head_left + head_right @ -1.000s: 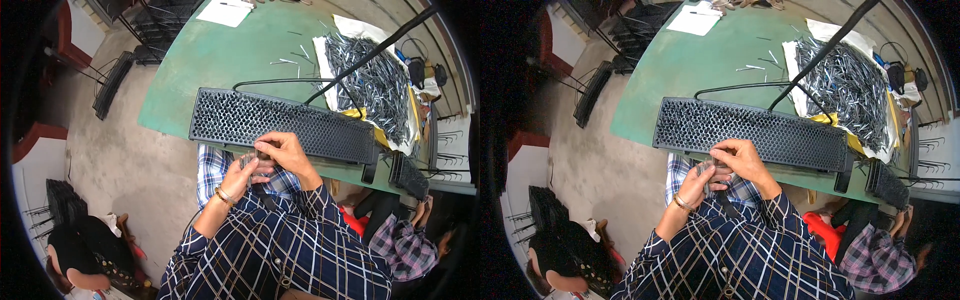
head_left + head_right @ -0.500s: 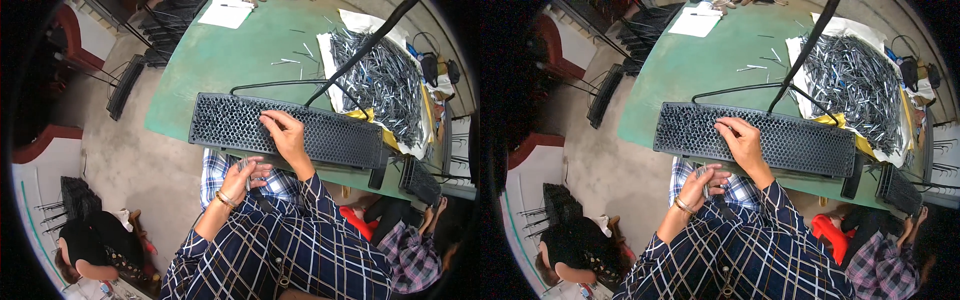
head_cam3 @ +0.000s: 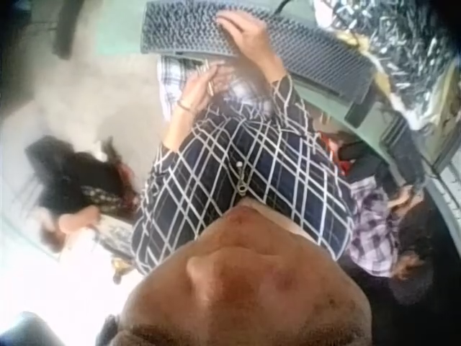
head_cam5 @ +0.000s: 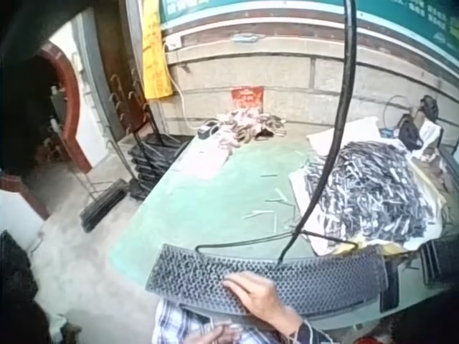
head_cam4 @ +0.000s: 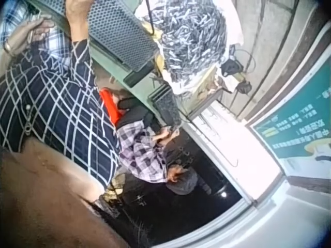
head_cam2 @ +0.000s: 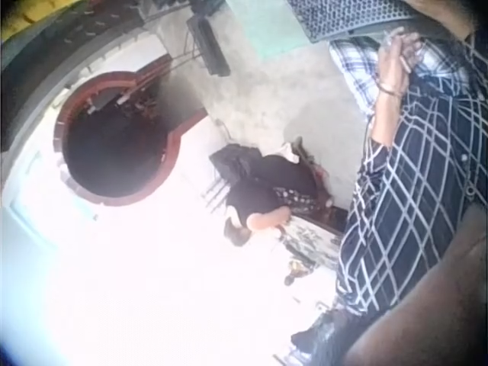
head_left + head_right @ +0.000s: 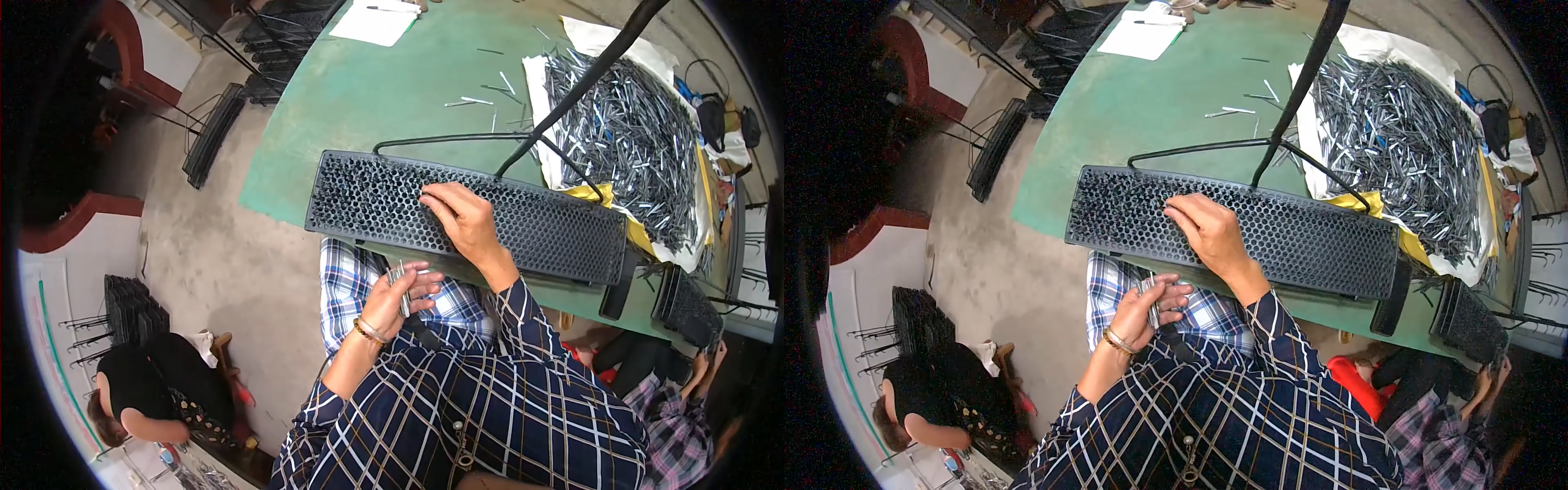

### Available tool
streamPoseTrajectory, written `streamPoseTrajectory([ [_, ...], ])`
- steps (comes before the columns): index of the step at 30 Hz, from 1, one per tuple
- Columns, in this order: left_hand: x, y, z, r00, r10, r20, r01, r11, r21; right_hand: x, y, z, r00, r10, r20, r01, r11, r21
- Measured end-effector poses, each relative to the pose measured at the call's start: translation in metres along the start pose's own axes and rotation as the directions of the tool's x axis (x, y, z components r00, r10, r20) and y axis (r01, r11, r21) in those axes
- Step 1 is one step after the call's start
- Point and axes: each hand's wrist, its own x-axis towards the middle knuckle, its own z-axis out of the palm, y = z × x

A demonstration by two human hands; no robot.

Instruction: Assembling components by inserting small metal pins into a perforated plastic grid.

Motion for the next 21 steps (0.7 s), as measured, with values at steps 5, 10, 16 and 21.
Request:
streamPoseTrajectory([
  [5, 0.001, 0.004, 0.000, 0.998, -0.042, 0.050, 0.041, 0.999, 0.016, 0.004, 0.000, -0.009, 0.996, 0.052, 0.079, -0.050, 0.999, -0.019],
  [10, 0.005, 0.007, -0.005, 0.985, -0.092, 0.145, 0.088, 0.996, 0.032, 0.006, 0.001, -0.009, 0.993, 0.047, 0.106, -0.053, 0.997, 0.054],
  [16, 0.004, 0.012, -0.010, 0.972, -0.102, 0.212, 0.108, 0.994, -0.016, 0.002, -0.002, -0.004, 0.951, 0.251, 0.179, -0.278, 0.949, 0.147],
  [21, 0.001, 0.010, -0.017, 0.971, -0.095, 0.219, 0.105, 0.994, -0.035, 0.003, -0.001, 0.000, 0.955, 0.230, 0.185, -0.254, 0.960, 0.116],
])
